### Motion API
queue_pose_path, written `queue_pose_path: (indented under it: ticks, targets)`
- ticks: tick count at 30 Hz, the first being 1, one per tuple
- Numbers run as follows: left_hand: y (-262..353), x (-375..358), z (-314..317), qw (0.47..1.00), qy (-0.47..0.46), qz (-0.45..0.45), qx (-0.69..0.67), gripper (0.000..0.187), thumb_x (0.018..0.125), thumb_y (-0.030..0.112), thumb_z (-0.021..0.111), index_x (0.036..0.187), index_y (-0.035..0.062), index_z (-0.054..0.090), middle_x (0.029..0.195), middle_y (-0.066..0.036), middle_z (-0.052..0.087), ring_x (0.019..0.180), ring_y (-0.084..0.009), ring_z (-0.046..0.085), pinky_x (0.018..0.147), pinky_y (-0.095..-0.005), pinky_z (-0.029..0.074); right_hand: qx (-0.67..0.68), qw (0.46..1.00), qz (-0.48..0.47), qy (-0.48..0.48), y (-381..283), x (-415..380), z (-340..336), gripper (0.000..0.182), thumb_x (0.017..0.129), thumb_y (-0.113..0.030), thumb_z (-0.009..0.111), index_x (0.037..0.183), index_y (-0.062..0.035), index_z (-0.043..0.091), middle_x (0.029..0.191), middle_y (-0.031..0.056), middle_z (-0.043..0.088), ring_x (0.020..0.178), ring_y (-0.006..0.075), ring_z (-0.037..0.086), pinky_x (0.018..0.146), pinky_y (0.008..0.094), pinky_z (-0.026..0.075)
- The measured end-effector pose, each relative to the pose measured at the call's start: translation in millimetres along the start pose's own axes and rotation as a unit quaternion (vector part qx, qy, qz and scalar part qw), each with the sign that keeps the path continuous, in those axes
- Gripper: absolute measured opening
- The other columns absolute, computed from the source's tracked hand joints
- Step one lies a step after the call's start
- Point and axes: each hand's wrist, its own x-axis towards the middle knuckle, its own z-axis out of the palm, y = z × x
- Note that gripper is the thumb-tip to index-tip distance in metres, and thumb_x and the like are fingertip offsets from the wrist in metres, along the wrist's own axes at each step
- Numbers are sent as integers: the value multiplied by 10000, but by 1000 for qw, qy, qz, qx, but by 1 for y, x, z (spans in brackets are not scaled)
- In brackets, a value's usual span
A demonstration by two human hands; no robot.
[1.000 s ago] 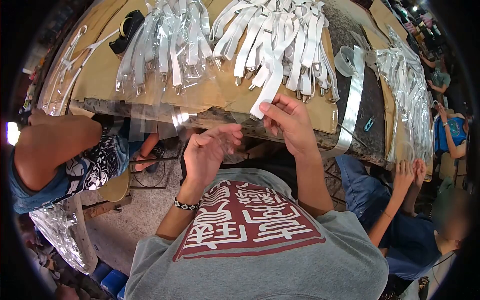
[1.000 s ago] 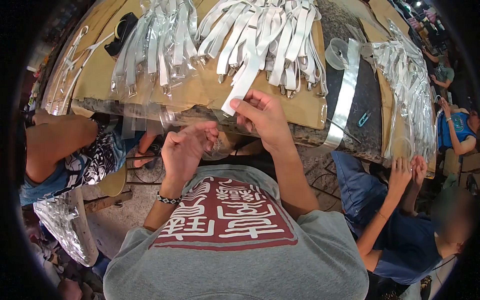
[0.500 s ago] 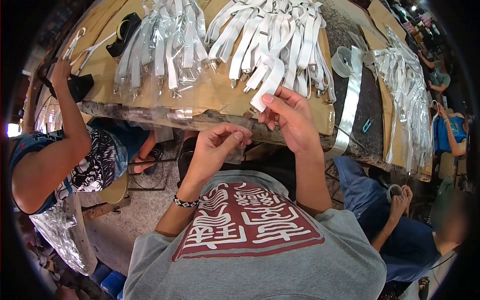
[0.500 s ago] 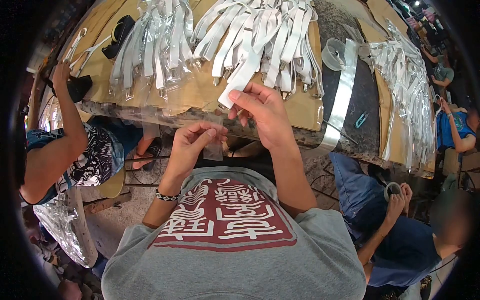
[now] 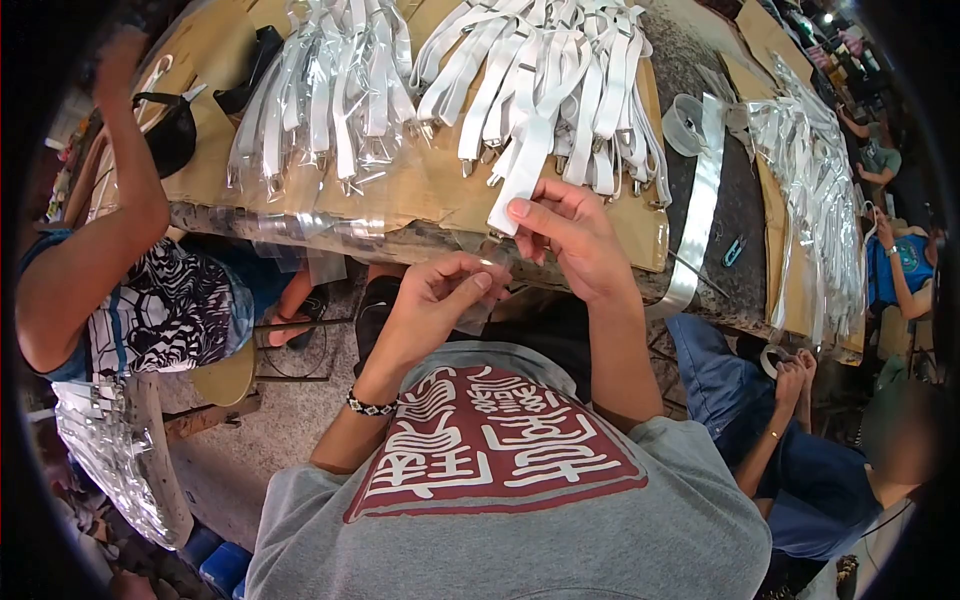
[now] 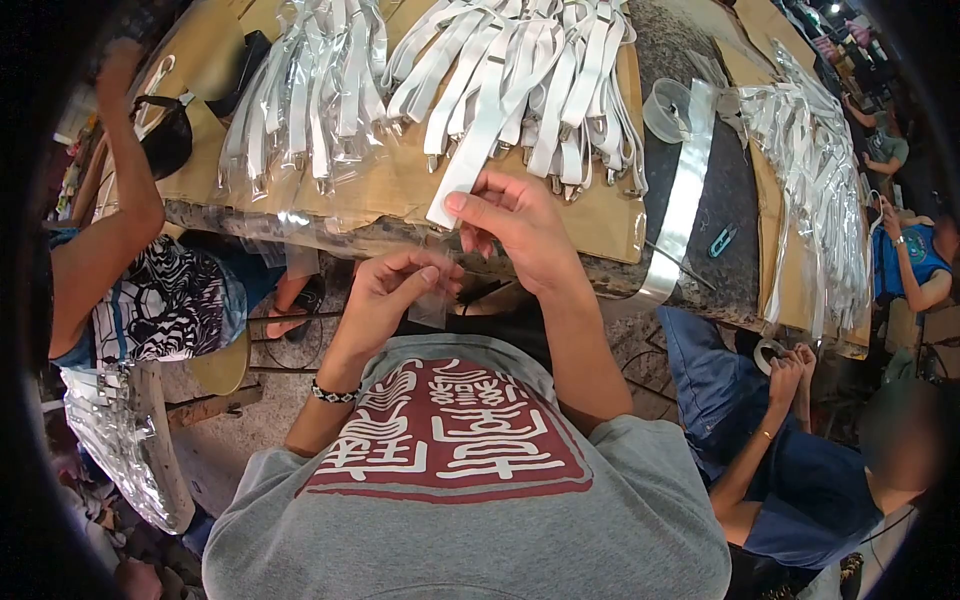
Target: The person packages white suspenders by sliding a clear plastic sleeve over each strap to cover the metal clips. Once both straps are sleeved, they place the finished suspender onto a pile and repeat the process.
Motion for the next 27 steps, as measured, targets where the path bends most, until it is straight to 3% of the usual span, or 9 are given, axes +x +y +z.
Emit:
queue_pose_path:
  ticks: [4,7,10,15,17,19,24,27]
  targets:
    - [-1,0,-2,995,5,-43,-87,300,1057,112,448,1197,-95,613,1103,-206,707,1020,-245,695,948,-374,542,-33,999,10,2,4,2,-3,219,912,-183,753,1013,3,694,778,0,657,599,57,576,514,204,392]
    - [0,1,-2,993,0,-27,-112,323,1067,123,403,1194,-97,603,1097,-177,713,985,-222,697,905,-324,547,-55,998,15,3,4,0,-3,233,903,-186,763,1029,0,702,783,-10,655,610,48,559,521,200,384]
    - [5,2,1,995,14,-48,-89,340,1070,132,391,1214,-104,588,1092,-176,712,965,-226,702,901,-330,549,-85,996,10,3,9,0,-1,242,895,-198,769,1035,-8,713,792,-22,655,630,35,529,535,194,374]
    - [2,2,2,999,2,-18,-41,244,1029,83,556,1236,-34,609,1039,-98,717,948,-146,689,831,-263,555,-122,992,35,3,12,-3,2,236,885,-204,769,1028,-22,725,857,-19,669,714,37,527,595,213,389]
    - [-2,3,-1,999,2,-12,-45,221,1037,88,553,1195,-42,637,1027,-93,729,925,-151,702,834,-282,563,-126,991,41,-16,16,-5,4,213,907,-203,747,1005,-16,721,863,-7,679,737,45,555,646,223,412]
    - [-3,5,-2,998,-7,0,-63,200,1040,133,571,1130,-29,647,976,-48,709,842,-97,656,768,-238,531,-87,994,60,-15,19,-6,9,214,937,-222,712,976,-11,716,865,17,695,712,69,601,644,232,432]
    - [7,1,-6,998,15,-48,-44,193,1041,142,569,1043,-32,651,922,-60,723,784,-112,677,734,-243,533,-21,994,103,31,35,5,4,240,976,-256,659,1026,-23,686,849,21,692,657,86,619,566,236,443]
    - [2,-1,-12,997,6,-68,-30,216,1046,172,565,1068,-23,654,955,-69,741,831,-130,711,741,-258,565,28,992,99,78,39,16,7,217,972,-246,665,1047,-42,665,831,4,676,645,78,603,526,230,428]
